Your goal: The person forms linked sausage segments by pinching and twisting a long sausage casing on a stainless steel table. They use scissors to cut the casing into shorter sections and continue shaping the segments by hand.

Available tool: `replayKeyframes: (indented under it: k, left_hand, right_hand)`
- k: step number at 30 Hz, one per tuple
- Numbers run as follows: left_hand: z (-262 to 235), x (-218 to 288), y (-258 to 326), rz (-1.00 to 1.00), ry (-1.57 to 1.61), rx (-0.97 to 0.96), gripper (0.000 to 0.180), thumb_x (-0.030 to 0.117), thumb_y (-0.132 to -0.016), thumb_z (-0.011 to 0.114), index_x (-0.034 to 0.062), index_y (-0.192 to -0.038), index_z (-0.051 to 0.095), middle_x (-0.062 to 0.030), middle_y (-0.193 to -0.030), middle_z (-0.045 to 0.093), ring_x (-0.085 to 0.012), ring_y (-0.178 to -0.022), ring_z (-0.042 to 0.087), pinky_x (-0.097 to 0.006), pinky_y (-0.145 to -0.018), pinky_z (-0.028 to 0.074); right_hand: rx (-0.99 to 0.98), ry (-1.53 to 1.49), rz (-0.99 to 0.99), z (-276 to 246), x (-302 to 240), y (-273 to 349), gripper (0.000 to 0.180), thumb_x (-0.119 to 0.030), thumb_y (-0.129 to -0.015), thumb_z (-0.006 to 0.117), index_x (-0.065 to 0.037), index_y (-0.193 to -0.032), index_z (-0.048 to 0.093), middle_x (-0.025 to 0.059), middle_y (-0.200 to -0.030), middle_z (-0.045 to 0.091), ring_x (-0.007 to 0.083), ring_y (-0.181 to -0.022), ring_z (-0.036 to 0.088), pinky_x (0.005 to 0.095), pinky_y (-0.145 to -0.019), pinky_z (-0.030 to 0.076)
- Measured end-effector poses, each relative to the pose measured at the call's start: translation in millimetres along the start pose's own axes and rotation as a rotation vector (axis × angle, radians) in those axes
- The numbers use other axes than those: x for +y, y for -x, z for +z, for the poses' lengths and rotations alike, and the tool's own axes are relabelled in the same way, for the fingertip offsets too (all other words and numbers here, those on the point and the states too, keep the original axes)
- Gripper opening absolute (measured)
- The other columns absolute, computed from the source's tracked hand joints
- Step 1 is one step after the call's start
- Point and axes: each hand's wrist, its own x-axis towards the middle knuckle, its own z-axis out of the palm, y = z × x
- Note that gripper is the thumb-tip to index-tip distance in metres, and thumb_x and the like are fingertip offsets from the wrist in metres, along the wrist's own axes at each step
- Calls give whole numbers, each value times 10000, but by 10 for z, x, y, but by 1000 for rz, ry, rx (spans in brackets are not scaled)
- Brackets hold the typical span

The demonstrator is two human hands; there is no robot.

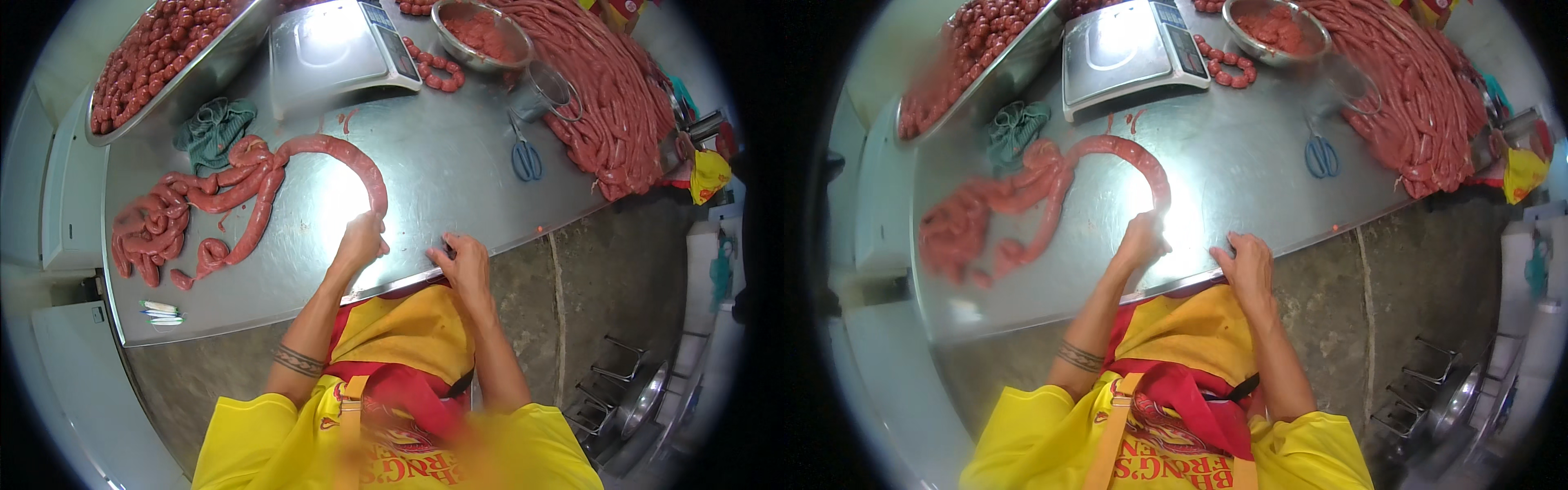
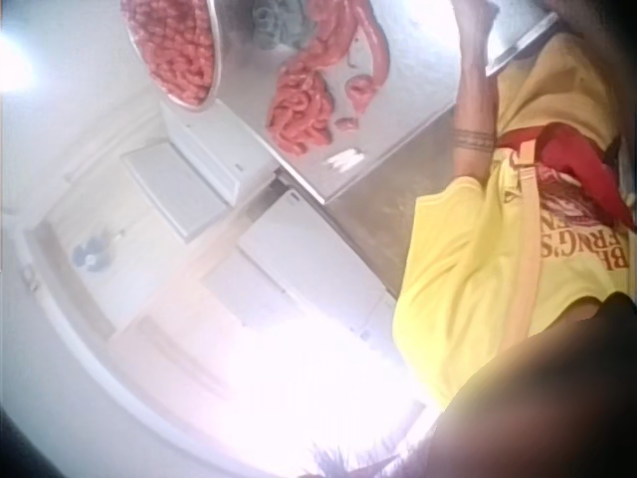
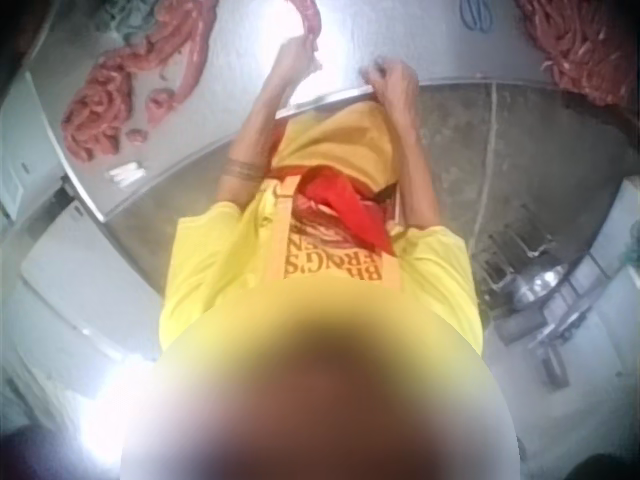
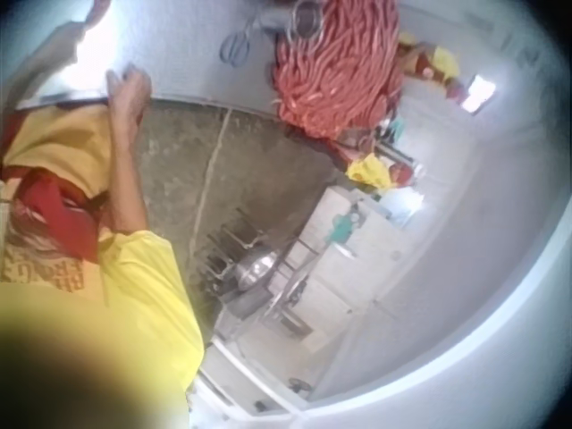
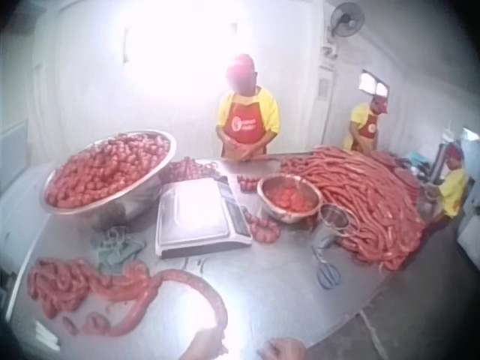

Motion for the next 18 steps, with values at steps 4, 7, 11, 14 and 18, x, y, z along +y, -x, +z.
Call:
replayKeyframes:
  k: [4, 7, 11, 14, 18]
  left_hand:
    - [12, -127, 162, -31, 242, -42, 370, 255, -1135, 397, -38, -1006, 582, -163, -742, 703, -186, -546, 630, -334, -527, 522]
    - [23, -178, 177, 32, 518, -54, 342, 208, -1111, 451, -68, -987, 611, -184, -773, 731, -191, -564, 669, -335, -501, 526]
    - [-111, -174, 290, -20, 345, -103, 356, 231, -1101, 497, -82, -1040, 653, -178, -784, 739, -196, -605, 685, -345, -549, 544]
    - [-249, -108, 414, 62, -535, 51, 456, 352, -971, 705, -94, -877, 695, -172, -691, 711, -284, -657, 711, -417, -672, 566]
    - [-122, 33, 367, 375, -573, 664, 557, 417, -897, 808, -82, -1050, 616, -242, -954, 670, -426, -869, 672, -508, -766, 549]
  right_hand:
    - [42, 209, -65, 66, 62, 212, 332, -228, -849, 835, -28, -1112, 803, 199, -974, 701, 400, -987, 651, 491, -901, 492]
    - [242, -52, -111, 199, -119, -21, 302, -214, -899, 787, -14, -1125, 792, 208, -973, 727, 388, -932, 689, 467, -850, 527]
    - [-47, -479, 170, 353, -500, -530, 309, -234, -948, 733, 7, -1138, 767, 218, -923, 752, 379, -840, 732, 433, -775, 562]
    - [-7, -357, 57, 458, -642, -856, 317, -256, -958, 717, 11, -1124, 757, 223, -895, 759, 372, -816, 749, 420, -755, 572]
    - [-118, -329, -12, 545, -519, -1144, 303, -264, -934, 727, 7, -1066, 764, 240, -929, 762, 382, -871, 755, 424, -793, 576]
